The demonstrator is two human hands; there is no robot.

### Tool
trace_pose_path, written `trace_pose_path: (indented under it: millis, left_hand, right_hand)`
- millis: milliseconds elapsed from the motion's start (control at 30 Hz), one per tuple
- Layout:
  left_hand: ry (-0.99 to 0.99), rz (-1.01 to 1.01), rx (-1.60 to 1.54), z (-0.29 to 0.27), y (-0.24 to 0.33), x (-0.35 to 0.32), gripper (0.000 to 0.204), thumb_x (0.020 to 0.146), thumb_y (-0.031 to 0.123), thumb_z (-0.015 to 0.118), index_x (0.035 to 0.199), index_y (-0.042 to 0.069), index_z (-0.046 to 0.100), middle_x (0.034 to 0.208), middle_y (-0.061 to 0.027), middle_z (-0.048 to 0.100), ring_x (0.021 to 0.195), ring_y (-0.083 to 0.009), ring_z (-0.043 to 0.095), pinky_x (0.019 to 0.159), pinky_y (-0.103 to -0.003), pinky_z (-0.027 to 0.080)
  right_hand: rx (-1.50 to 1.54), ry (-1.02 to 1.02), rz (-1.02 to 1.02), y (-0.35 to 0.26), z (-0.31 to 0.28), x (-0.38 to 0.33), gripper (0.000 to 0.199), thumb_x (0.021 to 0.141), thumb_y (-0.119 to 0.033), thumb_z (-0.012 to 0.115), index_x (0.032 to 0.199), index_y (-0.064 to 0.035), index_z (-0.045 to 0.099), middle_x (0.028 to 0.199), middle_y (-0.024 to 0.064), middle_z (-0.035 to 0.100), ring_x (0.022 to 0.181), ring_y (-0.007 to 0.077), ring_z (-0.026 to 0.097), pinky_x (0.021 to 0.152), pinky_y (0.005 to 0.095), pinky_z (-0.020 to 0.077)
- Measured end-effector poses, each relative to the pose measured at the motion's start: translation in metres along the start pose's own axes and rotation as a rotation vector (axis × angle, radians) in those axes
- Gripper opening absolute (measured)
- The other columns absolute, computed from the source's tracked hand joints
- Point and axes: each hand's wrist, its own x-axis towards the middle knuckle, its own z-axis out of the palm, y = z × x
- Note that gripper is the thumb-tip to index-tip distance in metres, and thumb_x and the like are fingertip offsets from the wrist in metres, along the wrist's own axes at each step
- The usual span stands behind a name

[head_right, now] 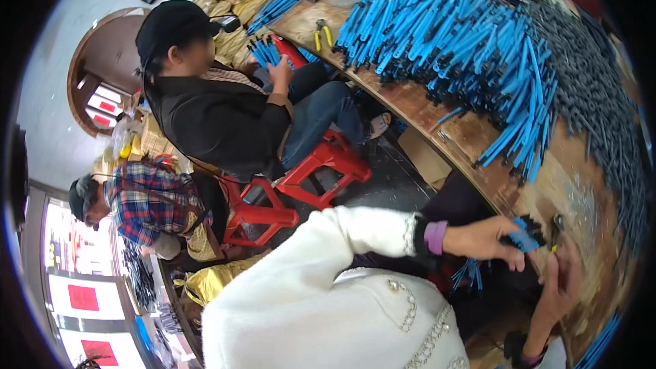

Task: Assembling small blue and black components at a workbench using pliers.

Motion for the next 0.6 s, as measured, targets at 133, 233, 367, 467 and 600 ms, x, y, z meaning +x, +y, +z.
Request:
trace_pose_path:
  millis: [133,233,367,467,600]
  left_hand:
    - [-0.092,0.133,0.206,0.005,0.016,-0.032,0.023,0.093,0.015,0.064,0.113,0.004,0.067,0.098,-0.0098,0.072,0.089,-0.0183,0.067,0.085,-0.031,0.052]
    - [0.038,0.273,0.536,0.011,0.010,-0.010,0.023,0.093,0.013,0.064,0.112,0.000,0.067,0.100,-0.0082,0.071,0.092,-0.0154,0.067,0.084,-0.029,0.051]
    - [0.073,-0.083,0.281,-0.002,0.037,-0.022,0.030,0.098,0.015,0.057,0.124,0.000,0.060,0.107,-0.0117,0.070,0.103,-0.0178,0.066,0.091,-0.030,0.051]
    - [0.026,-0.198,0.158,0.012,0.025,-0.035,0.033,0.100,0.015,0.054,0.129,-0.002,0.055,0.107,-0.0149,0.069,0.106,-0.0196,0.065,0.093,-0.031,0.051]
    - [0.168,-0.413,0.011,0.015,-0.003,-0.052,0.032,0.101,0.015,0.052,0.128,-0.001,0.055,0.107,-0.0169,0.069,0.104,-0.0214,0.066,0.092,-0.033,0.052]
  right_hand:
    - [-0.146,0.296,0.155,0.000,0.012,-0.033,0.023,0.094,-0.004,0.060,0.116,0.0021,0.062,0.106,0.0058,0.063,0.094,0.0144,0.056,0.082,0.0269,0.0447]
    - [-0.079,0.217,0.021,-0.009,0.001,-0.033,0.012,0.089,0.000,0.063,0.100,0.0013,0.064,0.098,0.0068,0.063,0.093,0.0172,0.058,0.081,0.0288,0.0457]
    - [-0.227,0.071,-0.243,-0.048,0.025,-0.010,0.012,0.084,0.001,0.067,0.096,-0.0007,0.067,0.092,0.0100,0.063,0.082,0.0214,0.062,0.073,0.0294,0.0471]
    - [-0.281,0.017,-0.303,-0.050,0.026,-0.026,0.022,0.083,0.004,0.065,0.105,0.0005,0.068,0.092,0.0116,0.064,0.078,0.0240,0.062,0.070,0.0300,0.0488]
    - [-0.371,-0.045,-0.207,-0.041,0.039,-0.053,0.029,0.084,0.004,0.064,0.112,-0.0029,0.069,0.089,0.0117,0.062,0.075,0.0242,0.061,0.066,0.0301,0.0487]
